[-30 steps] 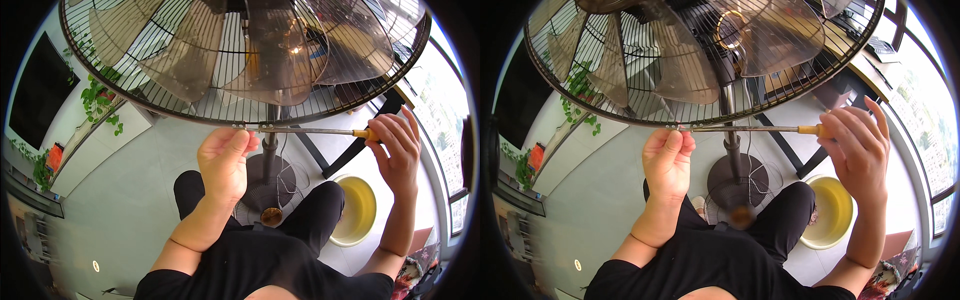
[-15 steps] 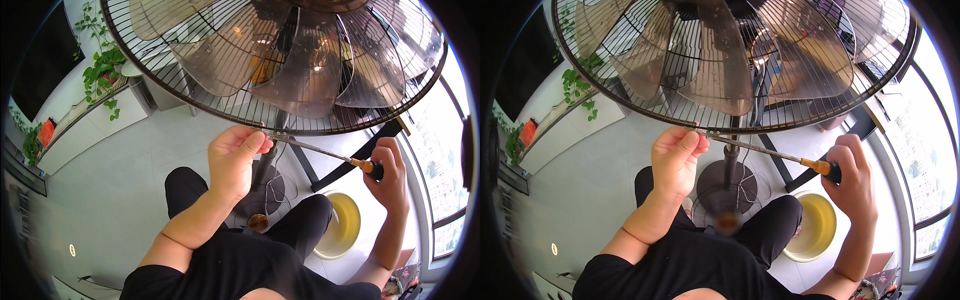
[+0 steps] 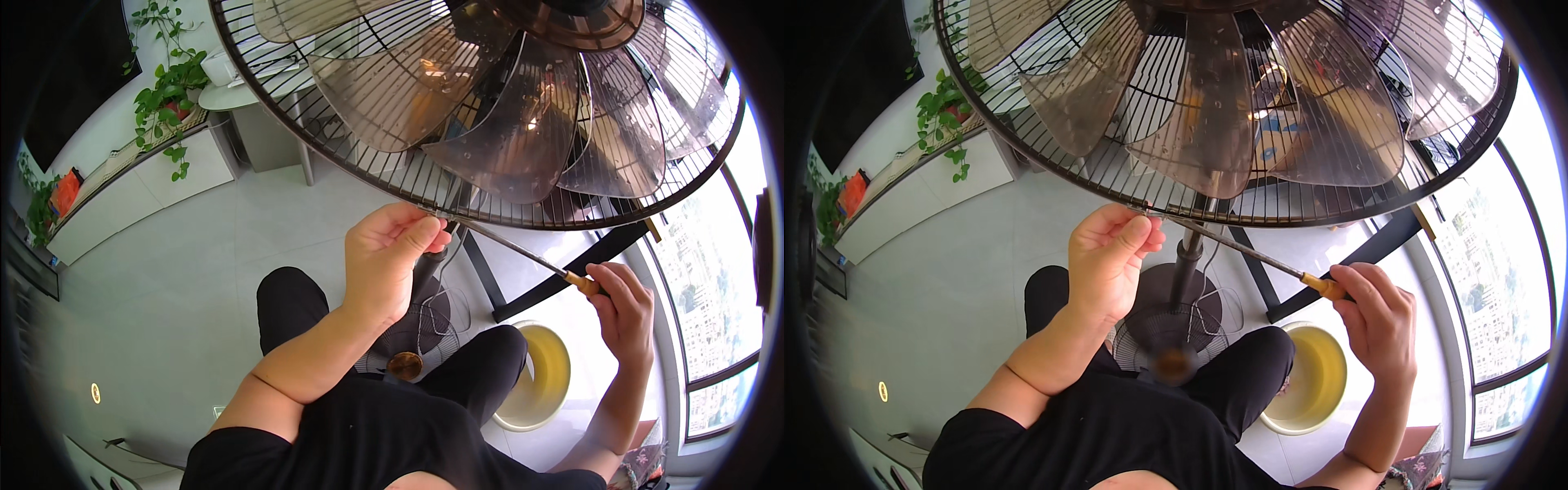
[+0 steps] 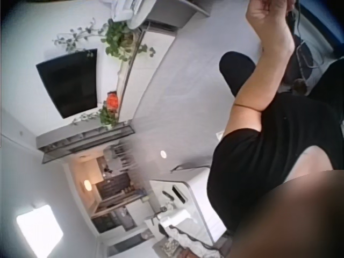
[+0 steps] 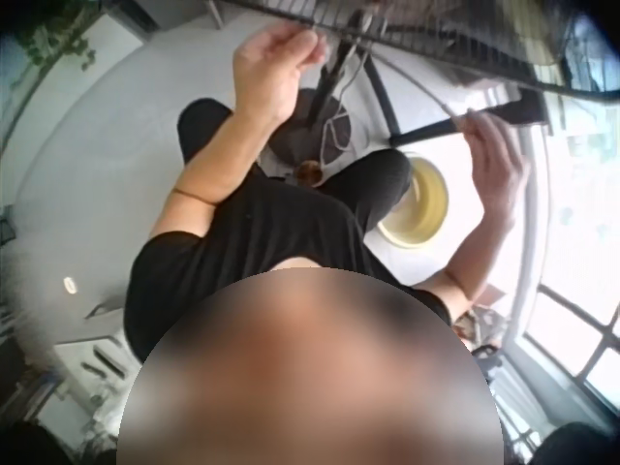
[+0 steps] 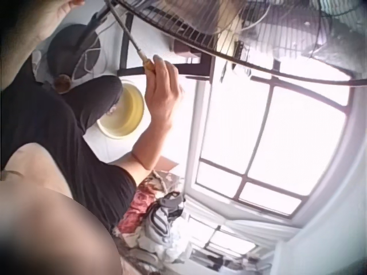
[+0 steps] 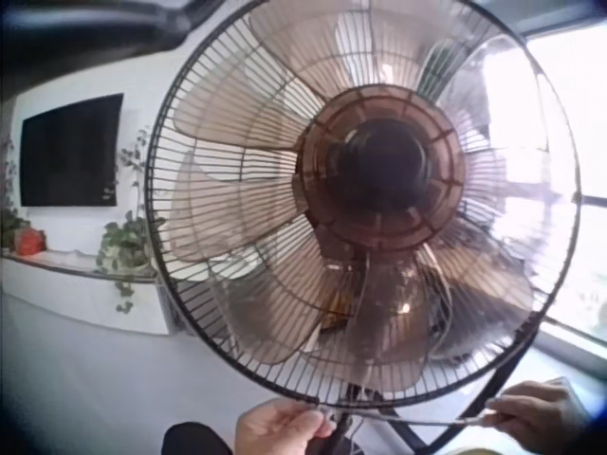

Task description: The person assembles a standing fan by attaching the front and rear wire cages to the fan head. They use a screwdriver to tighten the screws securing the cages in place.

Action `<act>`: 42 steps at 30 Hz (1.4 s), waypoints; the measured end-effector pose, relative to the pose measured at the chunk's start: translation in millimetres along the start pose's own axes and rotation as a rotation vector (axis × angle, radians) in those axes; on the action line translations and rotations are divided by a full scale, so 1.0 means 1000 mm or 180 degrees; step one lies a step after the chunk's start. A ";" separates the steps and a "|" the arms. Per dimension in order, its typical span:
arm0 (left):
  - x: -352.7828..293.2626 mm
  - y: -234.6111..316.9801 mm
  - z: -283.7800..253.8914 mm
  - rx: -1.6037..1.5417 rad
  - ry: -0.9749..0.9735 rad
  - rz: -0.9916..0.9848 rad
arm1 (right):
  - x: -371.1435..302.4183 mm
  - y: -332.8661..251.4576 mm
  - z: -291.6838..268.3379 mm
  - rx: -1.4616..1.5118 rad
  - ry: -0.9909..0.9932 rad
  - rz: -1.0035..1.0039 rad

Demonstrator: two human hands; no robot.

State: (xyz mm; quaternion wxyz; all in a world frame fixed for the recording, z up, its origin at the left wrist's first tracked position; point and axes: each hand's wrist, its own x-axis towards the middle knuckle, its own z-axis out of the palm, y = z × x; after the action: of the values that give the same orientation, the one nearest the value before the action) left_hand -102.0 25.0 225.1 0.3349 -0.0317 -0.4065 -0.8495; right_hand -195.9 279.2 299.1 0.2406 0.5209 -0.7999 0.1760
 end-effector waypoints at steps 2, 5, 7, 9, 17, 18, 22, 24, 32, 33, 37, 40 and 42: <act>0.000 0.001 0.002 -0.0061 0.0026 -0.0019 | -0.001 0.001 0.000 0.0346 -0.0048 0.0092; -0.001 0.000 0.003 -0.0100 0.0015 -0.0054 | -0.001 0.004 -0.003 0.0728 -0.0114 0.0101; -0.001 0.000 0.002 -0.0086 0.0021 -0.0056 | 0.004 0.002 -0.004 0.0735 -0.0224 0.0014; 0.000 0.001 0.003 -0.0111 -0.0011 -0.0070 | -0.001 0.004 -0.003 0.0580 -0.0239 0.0184; 0.000 0.000 0.002 -0.0058 -0.0036 -0.0080 | 0.002 0.001 -0.006 0.0014 -0.0035 -0.0159; 0.000 0.000 0.002 -0.0081 -0.0040 -0.0071 | 0.002 -0.001 -0.007 -0.0170 -0.0051 -0.0151; 0.001 0.000 0.001 -0.0086 -0.0020 -0.0044 | -0.004 -0.001 -0.002 0.0289 -0.0106 0.0087; 0.001 -0.002 0.002 -0.0093 -0.0059 -0.0053 | -0.010 0.004 0.000 0.0608 -0.0088 0.0061; 0.002 -0.004 0.000 -0.0107 -0.0155 -0.0065 | -0.005 0.000 -0.006 0.1438 -0.0395 0.1006; 0.003 -0.004 0.000 -0.0116 -0.0160 -0.0069 | -0.004 0.000 -0.008 0.1163 -0.0444 0.0948; 0.002 -0.003 0.000 -0.0113 -0.0156 -0.0086 | -0.005 -0.001 -0.013 0.0733 -0.0350 0.0786; 0.003 -0.003 0.001 -0.0100 -0.0159 -0.0098 | -0.004 0.001 -0.015 0.0521 -0.0153 0.0399; 0.003 -0.004 0.000 -0.0086 -0.0147 -0.0097 | -0.004 0.002 -0.015 0.0394 -0.0124 0.0458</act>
State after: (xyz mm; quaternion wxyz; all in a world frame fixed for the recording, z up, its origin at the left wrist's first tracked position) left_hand -106.4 25.0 223.4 0.3120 -0.0496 -0.4030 -0.8589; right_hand -192.9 291.0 308.7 0.1791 0.4793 -0.8273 0.2318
